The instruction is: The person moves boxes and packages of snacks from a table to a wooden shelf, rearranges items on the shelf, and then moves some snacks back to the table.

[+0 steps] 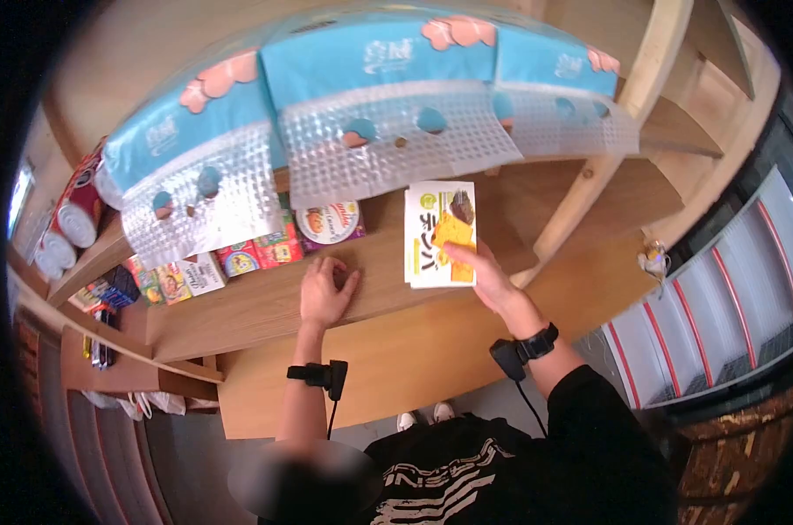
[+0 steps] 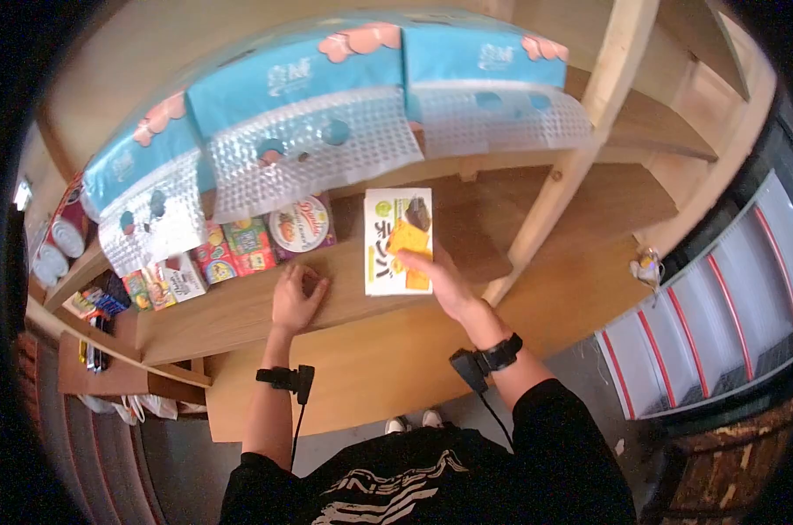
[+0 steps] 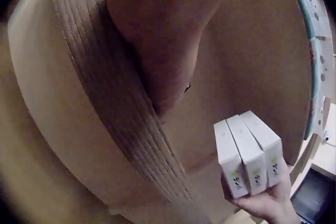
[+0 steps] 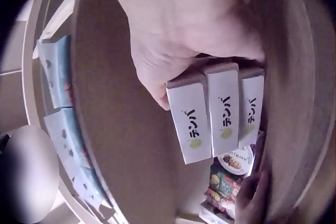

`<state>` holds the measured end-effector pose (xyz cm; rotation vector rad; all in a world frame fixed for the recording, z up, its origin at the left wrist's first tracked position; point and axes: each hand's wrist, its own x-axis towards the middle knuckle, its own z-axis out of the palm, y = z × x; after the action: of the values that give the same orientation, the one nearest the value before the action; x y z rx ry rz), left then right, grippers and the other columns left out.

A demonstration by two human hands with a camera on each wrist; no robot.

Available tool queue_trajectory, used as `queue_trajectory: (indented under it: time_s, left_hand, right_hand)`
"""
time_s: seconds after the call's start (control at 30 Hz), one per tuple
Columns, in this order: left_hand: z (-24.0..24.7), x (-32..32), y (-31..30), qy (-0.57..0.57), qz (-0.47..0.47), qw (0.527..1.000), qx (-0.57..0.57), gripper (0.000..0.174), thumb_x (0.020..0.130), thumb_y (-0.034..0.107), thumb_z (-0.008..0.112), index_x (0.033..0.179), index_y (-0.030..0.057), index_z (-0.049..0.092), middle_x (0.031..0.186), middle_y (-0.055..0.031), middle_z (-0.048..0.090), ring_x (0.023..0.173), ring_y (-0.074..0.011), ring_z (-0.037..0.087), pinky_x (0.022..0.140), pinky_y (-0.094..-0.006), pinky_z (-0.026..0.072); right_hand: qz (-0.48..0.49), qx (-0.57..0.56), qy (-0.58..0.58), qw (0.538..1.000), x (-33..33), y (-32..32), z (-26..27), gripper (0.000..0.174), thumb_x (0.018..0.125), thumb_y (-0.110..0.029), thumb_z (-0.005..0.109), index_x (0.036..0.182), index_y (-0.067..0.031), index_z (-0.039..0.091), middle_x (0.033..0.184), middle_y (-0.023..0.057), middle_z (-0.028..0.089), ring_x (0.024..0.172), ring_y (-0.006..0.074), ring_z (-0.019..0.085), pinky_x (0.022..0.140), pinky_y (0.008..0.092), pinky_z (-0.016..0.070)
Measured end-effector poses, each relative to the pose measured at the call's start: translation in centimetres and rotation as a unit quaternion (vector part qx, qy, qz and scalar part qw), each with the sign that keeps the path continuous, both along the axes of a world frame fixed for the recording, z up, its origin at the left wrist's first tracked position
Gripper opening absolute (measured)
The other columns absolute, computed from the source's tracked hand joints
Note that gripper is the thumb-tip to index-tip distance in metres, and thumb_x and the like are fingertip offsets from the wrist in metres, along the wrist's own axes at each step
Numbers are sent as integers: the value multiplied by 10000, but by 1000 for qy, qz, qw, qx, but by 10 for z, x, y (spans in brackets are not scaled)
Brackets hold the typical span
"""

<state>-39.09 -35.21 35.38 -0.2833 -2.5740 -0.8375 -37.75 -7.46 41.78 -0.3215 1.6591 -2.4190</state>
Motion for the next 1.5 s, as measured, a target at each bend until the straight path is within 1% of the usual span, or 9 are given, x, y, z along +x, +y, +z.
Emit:
queue_trajectory:
  time_s: [0.17,0.37,0.47,0.5,0.57,0.8,1.23,1.43,1.5]
  left_hand:
    - [5,0,5,-25,26,999,-5,321,800,348,667,834,45,568,847,-136,576,833,-327,568,752,-427,454]
    - [8,1,8,-43,38,998,18,377,820,404,635,795,32,579,828,-132,577,831,-321,569,776,-423,451]
    - [10,1,9,-54,47,997,21,402,831,424,619,789,26,585,834,-134,580,833,-318,569,778,-416,451]
    - [10,2,9,-71,48,996,33,408,832,430,615,789,26,584,835,-136,579,834,-319,568,778,-414,451]
    - [9,3,8,-50,45,998,21,414,843,437,598,792,27,580,832,-137,575,826,-317,566,761,-410,453]
    - [10,0,9,-51,47,998,6,399,875,418,547,803,26,568,843,-135,578,828,-324,554,755,-410,445]
    - [8,-1,11,-46,63,997,-25,409,878,429,539,829,23,560,855,-138,576,852,-329,554,772,-415,439]
    - [12,0,12,-54,61,996,-27,420,878,440,534,834,22,558,867,-139,576,870,-335,549,787,-418,434]
    - [10,0,11,-50,55,997,-24,421,878,441,535,833,22,556,866,-139,576,868,-335,548,783,-419,434]
  right_hand:
    - [6,15,12,1000,-65,-8,1,452,859,-216,625,1232,7,501,1167,71,593,1036,139,574,904,292,437]
    - [37,-69,24,997,-137,-24,-23,370,851,-137,627,1184,-15,521,1132,77,591,1051,178,570,912,310,441]
    - [58,-68,-34,995,-161,-31,-36,450,851,-157,638,1251,-32,472,1226,76,539,1133,192,514,949,328,426]
    - [63,-73,-34,995,-159,-32,-31,450,851,-157,638,1251,-32,472,1226,76,539,1133,192,514,949,328,426]
    - [113,122,7,986,-155,-32,-23,489,865,-175,629,1299,-47,444,1285,72,506,1181,184,476,985,325,397]
    - [75,152,-8,985,-143,-32,-12,746,792,-100,688,1400,-6,265,1375,127,408,1225,208,428,1036,313,336]
    - [132,180,47,974,-128,-32,6,547,770,-134,730,1241,14,493,1186,95,576,1078,172,545,923,276,415]
    - [98,120,81,985,-113,-38,8,558,879,-370,625,1283,-17,473,1206,84,565,1085,152,536,927,277,413]
    - [91,204,123,967,-113,-38,13,599,909,-467,544,1290,-11,467,1219,84,555,1086,142,533,918,270,420]
